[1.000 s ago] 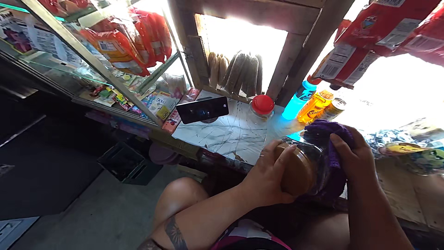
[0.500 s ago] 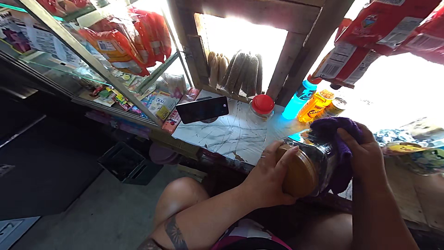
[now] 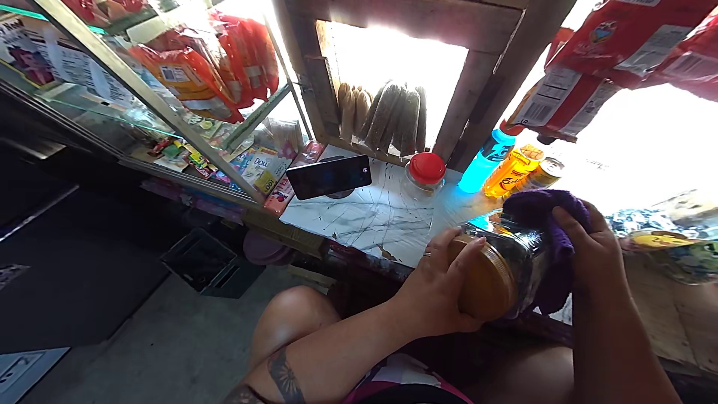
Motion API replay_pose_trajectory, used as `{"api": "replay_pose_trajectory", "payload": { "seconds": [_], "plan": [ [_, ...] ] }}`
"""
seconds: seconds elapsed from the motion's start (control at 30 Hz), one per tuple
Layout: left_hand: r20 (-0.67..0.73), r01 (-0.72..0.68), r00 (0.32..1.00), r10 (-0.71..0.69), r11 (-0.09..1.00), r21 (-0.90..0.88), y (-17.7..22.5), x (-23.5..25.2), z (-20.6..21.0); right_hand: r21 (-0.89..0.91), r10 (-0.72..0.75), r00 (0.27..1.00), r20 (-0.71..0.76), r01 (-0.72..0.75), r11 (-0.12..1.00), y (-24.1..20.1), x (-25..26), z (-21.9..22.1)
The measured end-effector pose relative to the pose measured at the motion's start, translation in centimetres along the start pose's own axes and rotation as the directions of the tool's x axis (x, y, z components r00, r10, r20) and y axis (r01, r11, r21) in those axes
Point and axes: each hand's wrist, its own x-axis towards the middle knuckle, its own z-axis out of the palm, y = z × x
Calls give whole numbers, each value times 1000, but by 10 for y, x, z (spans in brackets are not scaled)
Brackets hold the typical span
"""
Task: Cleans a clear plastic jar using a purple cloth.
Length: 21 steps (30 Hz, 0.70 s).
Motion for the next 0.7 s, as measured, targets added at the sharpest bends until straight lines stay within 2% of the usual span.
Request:
{"api": "replay_pose_trajectory", "payload": {
  "seconds": [0.53, 0.6, 0.7],
  "plan": [
    [24, 34, 999, -34, 999, 6, 0, 1, -1, -32, -11, 1000, -11, 11, 999, 1, -1, 4],
    [21, 36, 999, -37, 999, 10, 0, 0, -1, -70, -40, 999, -17, 39, 997, 5, -1, 4],
    [18, 46, 999, -46, 999, 4, -1, 0, -1, -237, -140, 990, 16, 139, 962, 11, -3, 2]
  ]
}}
